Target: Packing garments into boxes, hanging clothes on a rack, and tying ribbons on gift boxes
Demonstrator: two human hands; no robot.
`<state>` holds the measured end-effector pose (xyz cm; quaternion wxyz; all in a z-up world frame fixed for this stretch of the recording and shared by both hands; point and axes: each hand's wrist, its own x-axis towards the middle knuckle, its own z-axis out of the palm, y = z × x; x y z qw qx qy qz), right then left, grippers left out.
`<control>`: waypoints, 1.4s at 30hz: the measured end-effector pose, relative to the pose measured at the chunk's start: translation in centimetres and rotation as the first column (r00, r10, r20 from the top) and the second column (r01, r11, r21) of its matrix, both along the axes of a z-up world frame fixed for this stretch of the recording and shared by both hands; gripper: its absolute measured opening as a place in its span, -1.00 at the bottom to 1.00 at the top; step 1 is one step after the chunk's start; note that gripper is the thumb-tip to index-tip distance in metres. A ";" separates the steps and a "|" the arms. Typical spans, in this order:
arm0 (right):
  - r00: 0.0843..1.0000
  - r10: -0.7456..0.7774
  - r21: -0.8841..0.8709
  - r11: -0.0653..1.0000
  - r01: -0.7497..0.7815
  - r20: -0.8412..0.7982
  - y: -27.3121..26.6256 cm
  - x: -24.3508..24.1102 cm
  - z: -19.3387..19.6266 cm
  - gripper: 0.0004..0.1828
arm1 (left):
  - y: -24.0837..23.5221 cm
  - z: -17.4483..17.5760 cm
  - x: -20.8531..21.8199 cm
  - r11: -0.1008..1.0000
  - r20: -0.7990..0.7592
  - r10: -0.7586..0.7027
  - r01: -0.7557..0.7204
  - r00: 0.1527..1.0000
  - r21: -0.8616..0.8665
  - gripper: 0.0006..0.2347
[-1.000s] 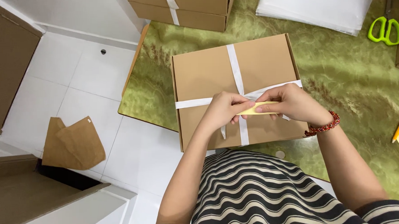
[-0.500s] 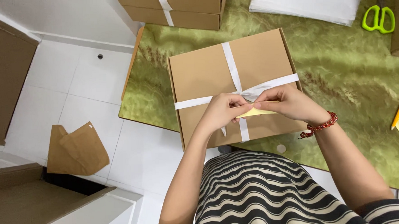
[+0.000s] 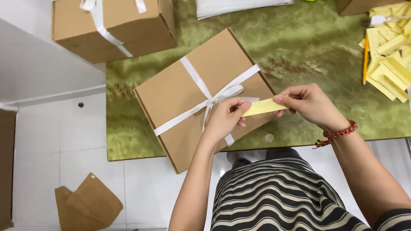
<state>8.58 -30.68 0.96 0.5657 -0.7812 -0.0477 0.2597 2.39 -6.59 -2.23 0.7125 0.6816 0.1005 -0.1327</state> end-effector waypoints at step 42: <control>0.783 -0.531 -0.150 0.788 0.597 0.323 -28.7 6.5 -18.0 -0.74 | -17.5 -11.3 5.8 0.977 -0.044 0.173 -0.165 0.984 0.134 -0.87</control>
